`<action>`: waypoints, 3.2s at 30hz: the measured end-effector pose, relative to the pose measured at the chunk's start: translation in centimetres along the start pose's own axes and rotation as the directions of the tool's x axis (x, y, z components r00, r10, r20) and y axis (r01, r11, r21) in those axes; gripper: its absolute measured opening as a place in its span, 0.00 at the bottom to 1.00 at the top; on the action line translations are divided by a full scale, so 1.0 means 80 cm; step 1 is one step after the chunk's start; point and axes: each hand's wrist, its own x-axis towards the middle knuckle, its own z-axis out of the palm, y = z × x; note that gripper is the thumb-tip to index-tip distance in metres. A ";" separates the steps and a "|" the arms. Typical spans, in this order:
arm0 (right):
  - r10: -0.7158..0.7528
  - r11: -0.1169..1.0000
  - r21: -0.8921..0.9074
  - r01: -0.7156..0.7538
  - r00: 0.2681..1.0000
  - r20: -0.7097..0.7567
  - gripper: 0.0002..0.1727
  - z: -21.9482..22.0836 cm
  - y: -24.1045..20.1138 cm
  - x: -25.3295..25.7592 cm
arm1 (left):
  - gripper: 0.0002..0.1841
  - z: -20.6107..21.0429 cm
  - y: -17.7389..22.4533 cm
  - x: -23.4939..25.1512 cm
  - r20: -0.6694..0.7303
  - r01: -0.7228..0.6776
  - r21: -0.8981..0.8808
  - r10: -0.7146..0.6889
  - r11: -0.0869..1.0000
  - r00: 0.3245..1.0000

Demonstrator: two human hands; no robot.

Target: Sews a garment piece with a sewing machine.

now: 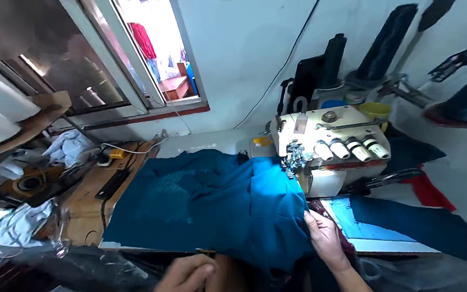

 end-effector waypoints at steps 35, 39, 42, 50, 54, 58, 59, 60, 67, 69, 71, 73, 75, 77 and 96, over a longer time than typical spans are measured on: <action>0.335 0.860 0.326 -0.393 0.916 0.222 0.11 0.012 -0.054 -0.037 | 0.11 0.082 0.005 0.188 -0.084 -0.200 -0.198 0.187 0.960 0.979; 0.317 0.878 0.327 -0.349 0.937 0.149 0.13 0.017 -0.048 -0.038 | 0.12 0.048 0.024 0.207 -0.079 -0.045 -0.284 0.023 0.958 0.997; 0.340 0.863 0.371 -0.344 0.937 0.079 0.10 0.020 -0.051 -0.043 | 0.13 0.070 0.048 0.193 -0.187 -0.221 0.200 0.258 0.955 0.948; 0.314 0.894 0.355 -0.271 0.947 -0.067 0.13 0.013 -0.074 -0.055 | 0.13 0.136 0.036 0.151 0.138 -0.541 0.543 0.567 0.642 0.812; 0.275 0.897 0.378 -0.228 0.959 -0.074 0.14 0.013 -0.081 -0.043 | 0.13 0.150 0.038 0.160 0.126 -0.533 0.576 0.577 0.620 0.807; 0.322 0.891 0.365 -0.270 0.943 -0.089 0.14 0.016 -0.084 -0.019 | 0.13 0.160 0.048 0.181 0.039 -0.436 0.684 0.567 0.585 0.823; 0.339 0.895 0.340 -0.290 0.936 -0.095 0.14 0.017 -0.084 -0.013 | 0.13 0.162 0.050 0.189 0.022 -0.410 0.714 0.567 0.568 0.823; 0.355 0.897 0.317 -0.310 0.930 -0.096 0.14 0.017 -0.084 -0.007 | 0.13 0.163 0.052 0.196 0.006 -0.382 0.742 0.564 0.551 0.826; 0.340 0.932 0.177 -0.317 0.933 -0.121 0.10 0.012 -0.083 0.006 | 0.13 0.167 0.078 0.227 -0.031 -0.304 0.813 0.559 0.496 0.829; 0.340 0.934 0.167 -0.316 0.930 -0.140 0.10 0.012 -0.085 0.003 | 0.12 0.171 0.081 0.228 -0.031 -0.285 0.823 0.541 0.491 0.841; 0.344 0.935 0.145 -0.324 0.926 -0.152 0.10 0.014 -0.085 0.004 | 0.11 0.176 0.083 0.230 -0.036 -0.271 0.832 0.533 0.485 0.845; 0.344 0.937 0.125 -0.327 0.925 -0.159 0.11 0.017 -0.086 0.010 | 0.11 0.180 0.083 0.235 -0.048 -0.252 0.841 0.530 0.478 0.846; 0.353 0.935 0.099 -0.341 0.922 -0.157 0.11 0.019 -0.086 0.014 | 0.10 0.181 0.085 0.240 -0.065 -0.233 0.848 0.529 0.476 0.846; 0.373 0.928 0.058 -0.368 0.916 -0.147 0.11 0.018 -0.088 0.016 | 0.10 0.178 0.086 0.244 -0.081 -0.222 0.848 0.533 0.481 0.842; 0.508 0.860 0.010 -0.509 0.859 0.063 0.09 -0.013 -0.082 0.026 | 0.13 0.132 0.050 0.255 -0.131 -0.238 0.633 0.405 0.737 0.905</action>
